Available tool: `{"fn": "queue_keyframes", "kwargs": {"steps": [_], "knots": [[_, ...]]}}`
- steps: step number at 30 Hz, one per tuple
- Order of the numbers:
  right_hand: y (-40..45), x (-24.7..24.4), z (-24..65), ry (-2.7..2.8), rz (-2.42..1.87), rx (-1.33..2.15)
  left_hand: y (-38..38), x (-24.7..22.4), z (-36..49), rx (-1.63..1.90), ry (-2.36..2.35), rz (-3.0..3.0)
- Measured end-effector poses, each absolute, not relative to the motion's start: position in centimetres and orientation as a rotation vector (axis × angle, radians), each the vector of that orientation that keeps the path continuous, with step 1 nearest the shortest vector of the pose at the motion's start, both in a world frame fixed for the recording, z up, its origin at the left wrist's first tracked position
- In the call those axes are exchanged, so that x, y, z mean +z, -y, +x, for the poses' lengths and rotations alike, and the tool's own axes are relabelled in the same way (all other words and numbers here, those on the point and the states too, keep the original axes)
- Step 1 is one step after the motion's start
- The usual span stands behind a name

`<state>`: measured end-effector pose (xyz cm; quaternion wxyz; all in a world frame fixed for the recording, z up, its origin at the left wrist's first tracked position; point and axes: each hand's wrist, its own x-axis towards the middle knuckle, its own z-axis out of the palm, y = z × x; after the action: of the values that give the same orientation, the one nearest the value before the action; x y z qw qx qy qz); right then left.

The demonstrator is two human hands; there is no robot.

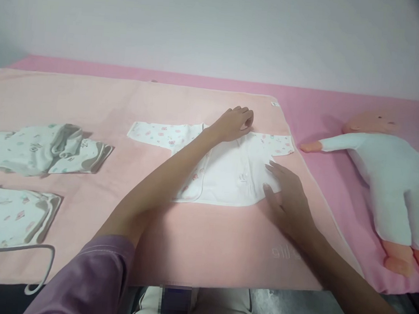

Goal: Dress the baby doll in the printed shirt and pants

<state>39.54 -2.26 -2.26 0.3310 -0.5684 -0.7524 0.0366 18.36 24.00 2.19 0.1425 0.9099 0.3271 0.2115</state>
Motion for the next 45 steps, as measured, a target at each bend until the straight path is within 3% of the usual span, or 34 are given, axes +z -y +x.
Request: {"fn": "queue_keyframes", "kwargs": {"steps": [5, 11, 22, 32, 37, 40, 45], "knots": [[2.2, -2.5, 39.4, 2.113, -1.456, 0.126, -22.0, 2.2, 16.6, 0.304, -0.982, 2.638], [2.2, -2.6, 38.7, 2.314, -1.32, 0.203, -20.7, -1.4, 14.3, 0.564, -1.086, 2.66], [2.2, -2.5, 38.6, 2.304, -1.252, 0.195, -21.1, -2.7, 14.3, 0.575, -1.304, 2.596], [2.6, -1.5, 36.9, 2.169, -1.176, -0.059, -18.9, 0.1, 11.6, 0.436, -1.199, 2.655], [1.8, 1.1, 30.5, 2.248, -1.324, 0.251, -16.7, 2.7, 10.1, 0.201, -1.718, 2.497], [0.1, 2.0, 26.0, 2.252, -1.622, 0.526, -16.8, 3.6, 10.8, -0.076, -1.794, 2.37], [-2.5, 2.1, 22.6, 2.144, -1.769, 0.81, -18.1, 4.7, 12.1, -0.17, -1.811, 2.351]]}}
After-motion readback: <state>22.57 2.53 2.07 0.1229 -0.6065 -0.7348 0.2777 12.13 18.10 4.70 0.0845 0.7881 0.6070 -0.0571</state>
